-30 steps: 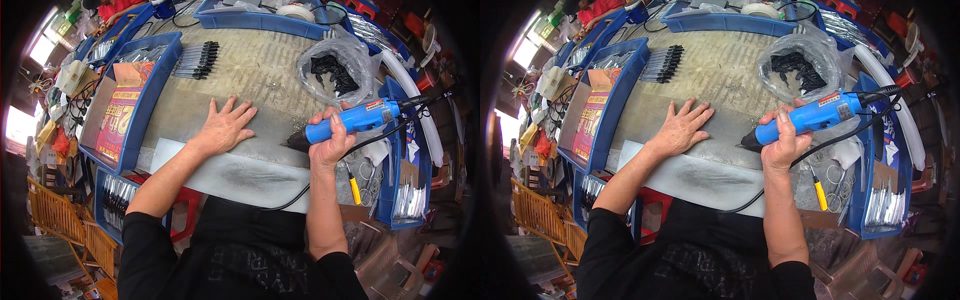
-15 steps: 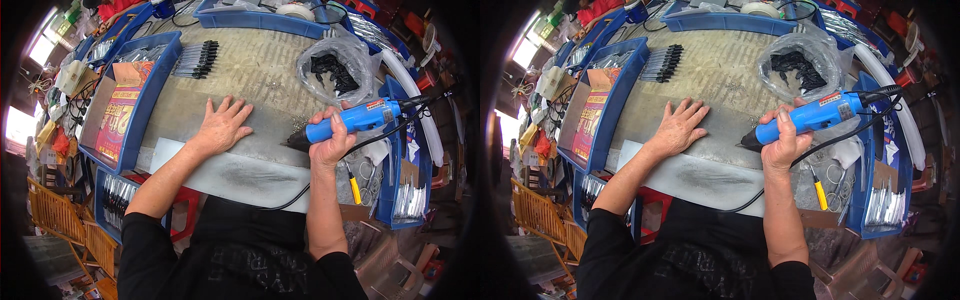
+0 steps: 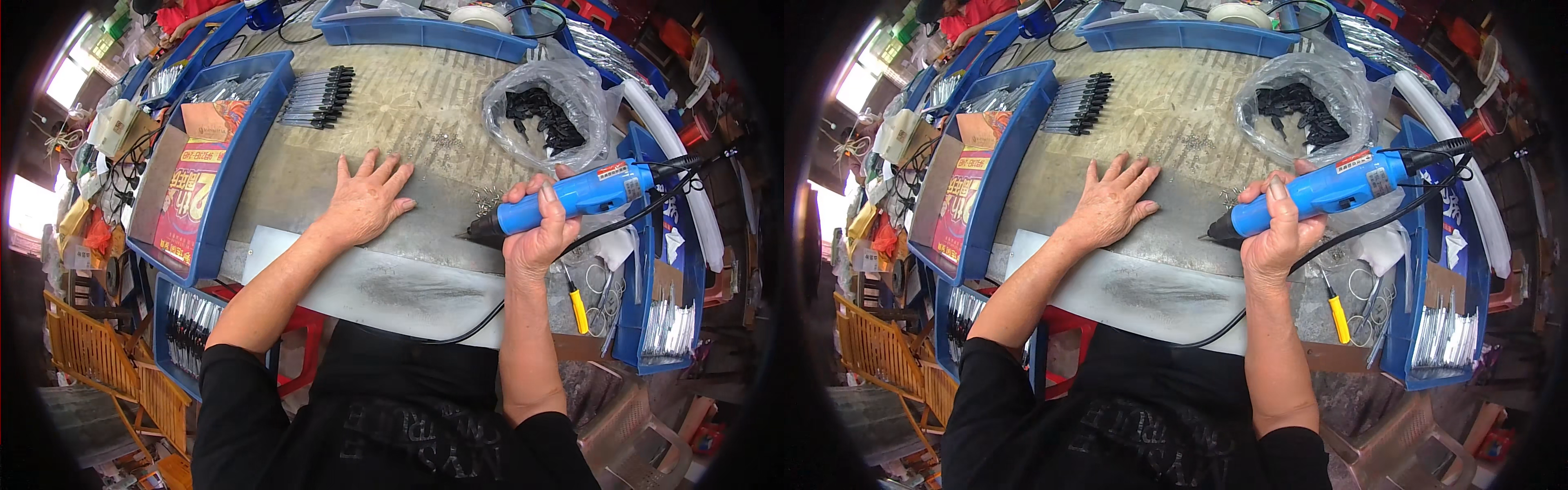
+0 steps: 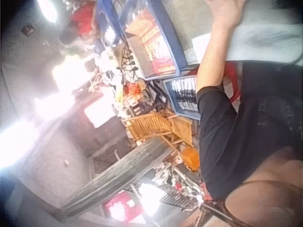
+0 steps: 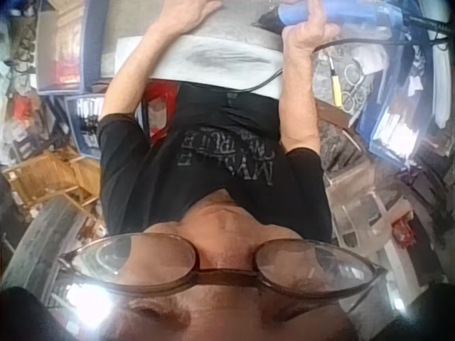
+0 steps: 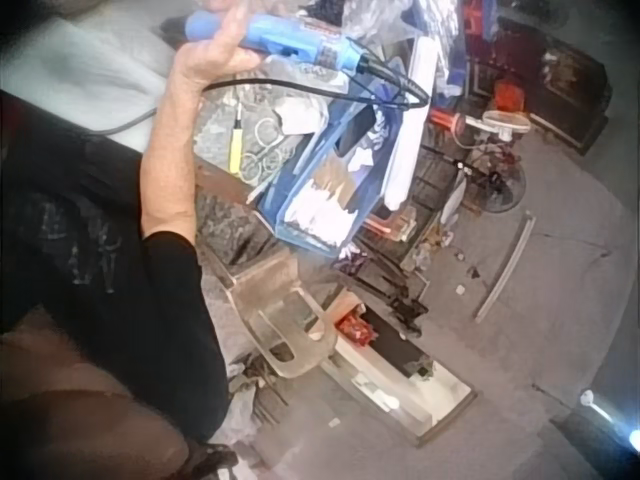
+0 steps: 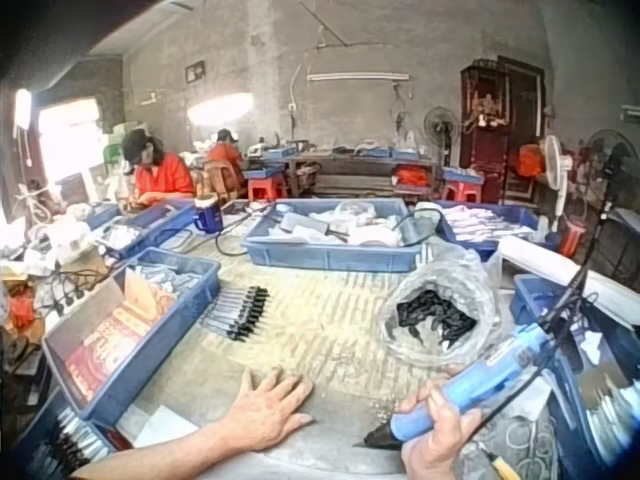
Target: The person processes small electronic components on a workbench using an electric screwdriver to manipulate screws into a workpiece.
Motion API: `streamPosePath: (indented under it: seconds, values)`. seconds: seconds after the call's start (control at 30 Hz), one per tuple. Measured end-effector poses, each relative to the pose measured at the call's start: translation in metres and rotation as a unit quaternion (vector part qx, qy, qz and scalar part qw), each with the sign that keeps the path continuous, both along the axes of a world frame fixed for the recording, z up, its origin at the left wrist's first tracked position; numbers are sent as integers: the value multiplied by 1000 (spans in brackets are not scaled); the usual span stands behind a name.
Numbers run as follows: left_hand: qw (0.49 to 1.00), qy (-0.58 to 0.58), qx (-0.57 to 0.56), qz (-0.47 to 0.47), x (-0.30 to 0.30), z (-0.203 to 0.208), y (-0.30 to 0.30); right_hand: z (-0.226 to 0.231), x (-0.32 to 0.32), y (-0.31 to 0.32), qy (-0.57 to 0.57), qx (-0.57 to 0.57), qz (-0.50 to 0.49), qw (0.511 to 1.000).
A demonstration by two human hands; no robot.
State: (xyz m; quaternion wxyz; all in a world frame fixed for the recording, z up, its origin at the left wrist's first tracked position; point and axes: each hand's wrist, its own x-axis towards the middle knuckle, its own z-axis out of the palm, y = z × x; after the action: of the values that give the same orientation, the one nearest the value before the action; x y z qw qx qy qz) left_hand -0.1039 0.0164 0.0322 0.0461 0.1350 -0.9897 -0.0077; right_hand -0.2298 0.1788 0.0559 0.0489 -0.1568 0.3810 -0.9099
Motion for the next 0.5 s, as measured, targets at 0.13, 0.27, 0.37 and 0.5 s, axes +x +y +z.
streamPosePath:
  seconds: [0.13, 0.27, 0.37, 0.5]
  values:
    - [1000, -3, -2, -5, 2, 1, 2, 1, 0, 2, -2, -1, 1, 1000]
    - [1000, -9, 5, 4, 4, 3, 2, 1, 0, 1, 0, 0, 0, 1000]
    - [1000, -7, 10, 21, 4, 3, 2, 2, 0, 1, -1, -2, 1, 1000]
    - [1000, 0, 15, 5, 0, 5, 4, 2, -1, 2, -2, 0, -1, 1000]
